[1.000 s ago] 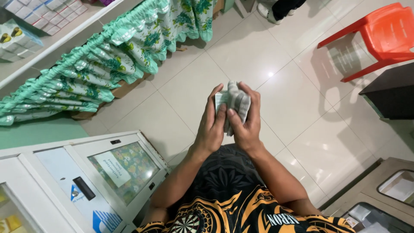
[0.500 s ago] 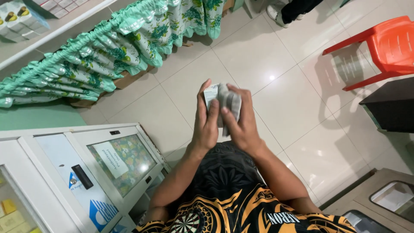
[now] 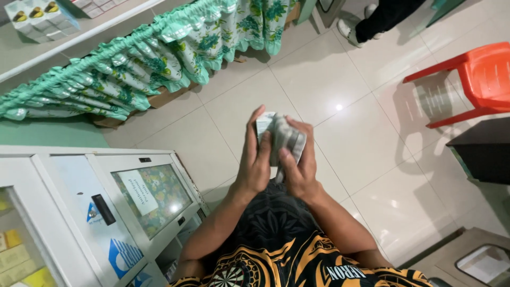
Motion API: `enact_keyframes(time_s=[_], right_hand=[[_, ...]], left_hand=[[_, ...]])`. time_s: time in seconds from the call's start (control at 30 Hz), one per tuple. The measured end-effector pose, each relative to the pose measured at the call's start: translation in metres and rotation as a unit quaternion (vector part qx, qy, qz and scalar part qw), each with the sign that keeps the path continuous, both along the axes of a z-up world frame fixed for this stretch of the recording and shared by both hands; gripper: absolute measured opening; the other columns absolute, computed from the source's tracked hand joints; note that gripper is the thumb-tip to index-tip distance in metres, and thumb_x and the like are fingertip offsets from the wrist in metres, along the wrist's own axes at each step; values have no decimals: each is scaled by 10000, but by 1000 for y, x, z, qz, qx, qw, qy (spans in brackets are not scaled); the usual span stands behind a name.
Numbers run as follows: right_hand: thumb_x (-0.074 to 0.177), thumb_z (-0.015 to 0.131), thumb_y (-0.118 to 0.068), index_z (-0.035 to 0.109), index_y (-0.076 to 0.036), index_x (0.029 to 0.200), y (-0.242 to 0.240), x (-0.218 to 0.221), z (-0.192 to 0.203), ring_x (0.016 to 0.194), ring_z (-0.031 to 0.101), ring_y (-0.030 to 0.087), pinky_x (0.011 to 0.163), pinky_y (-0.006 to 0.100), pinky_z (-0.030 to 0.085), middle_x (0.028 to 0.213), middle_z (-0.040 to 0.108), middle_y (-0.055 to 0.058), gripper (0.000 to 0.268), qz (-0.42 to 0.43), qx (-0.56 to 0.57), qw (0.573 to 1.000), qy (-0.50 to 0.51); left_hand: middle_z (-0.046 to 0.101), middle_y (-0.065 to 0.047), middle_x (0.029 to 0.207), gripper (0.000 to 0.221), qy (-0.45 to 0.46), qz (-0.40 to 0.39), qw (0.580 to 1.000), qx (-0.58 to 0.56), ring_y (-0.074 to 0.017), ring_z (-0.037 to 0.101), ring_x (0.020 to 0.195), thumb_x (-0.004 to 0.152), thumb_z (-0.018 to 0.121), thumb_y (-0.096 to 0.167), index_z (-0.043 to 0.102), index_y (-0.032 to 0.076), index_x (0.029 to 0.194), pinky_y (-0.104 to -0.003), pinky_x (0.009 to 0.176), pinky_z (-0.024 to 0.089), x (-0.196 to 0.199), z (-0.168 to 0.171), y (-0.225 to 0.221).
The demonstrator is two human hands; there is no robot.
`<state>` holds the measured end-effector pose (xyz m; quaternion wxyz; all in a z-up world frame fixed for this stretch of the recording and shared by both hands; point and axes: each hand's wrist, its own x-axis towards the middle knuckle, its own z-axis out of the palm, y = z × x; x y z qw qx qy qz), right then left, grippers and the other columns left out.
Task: The person wipes small medicine boxes with a cloth while standing in a pharmacy. They pick up boxes from a shelf, wipe them thoroughly, and place them back on the shelf or on a counter.
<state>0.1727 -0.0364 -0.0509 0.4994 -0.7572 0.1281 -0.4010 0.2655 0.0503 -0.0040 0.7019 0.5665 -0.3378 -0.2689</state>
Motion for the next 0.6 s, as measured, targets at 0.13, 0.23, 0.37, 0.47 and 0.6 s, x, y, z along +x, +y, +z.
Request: enact_keyframes(time_s=[0.13,0.23,0.37,0.47,0.6], right_hand=[[1057,518,-277,401,52,1468,-8,11,17,1282,480,356,1100,531,342,1372,460,207,540,-1,0,1000,-4],[1052,528,-264,413,56,1455,-1,11,12,1286,479,374,1100,550,338,1352,466,220,528,2,11,1000,-12],[1005,567,-269,440,86,1447,10,2,5,1210,504,345,1074,505,362,1287,481,217,581,0,-2,999,-33],[991,592,-290,442,86,1448,5,-3,-4,1247,495,336,1103,487,350,1314,476,209,610,-14,-10,999,-35],[1023,581,-320,430,73,1459,-10,-1,11,1244,499,318,1122,497,345,1325,473,205,606,-39,-19,998,-44]], left_hand=[[421,-292,1479,536,-9,13,1000,-5,-423,398,1407,1103,396,286,302,28,1563,-583,1175,263,-1,5,7],[441,-264,1454,536,-19,22,999,-14,-387,397,1398,1108,399,286,295,40,1573,-586,1174,268,3,7,9],[457,-273,1449,553,-22,14,1000,-2,-396,434,1379,1113,363,316,263,35,1579,-574,1175,274,11,3,8],[459,-282,1452,560,-18,-13,1000,10,-419,431,1388,1111,354,318,252,31,1581,-585,1168,279,7,-1,6],[400,-356,1488,553,-48,-57,996,44,-527,401,1392,1101,396,274,261,32,1580,-617,1133,309,-1,8,4]])
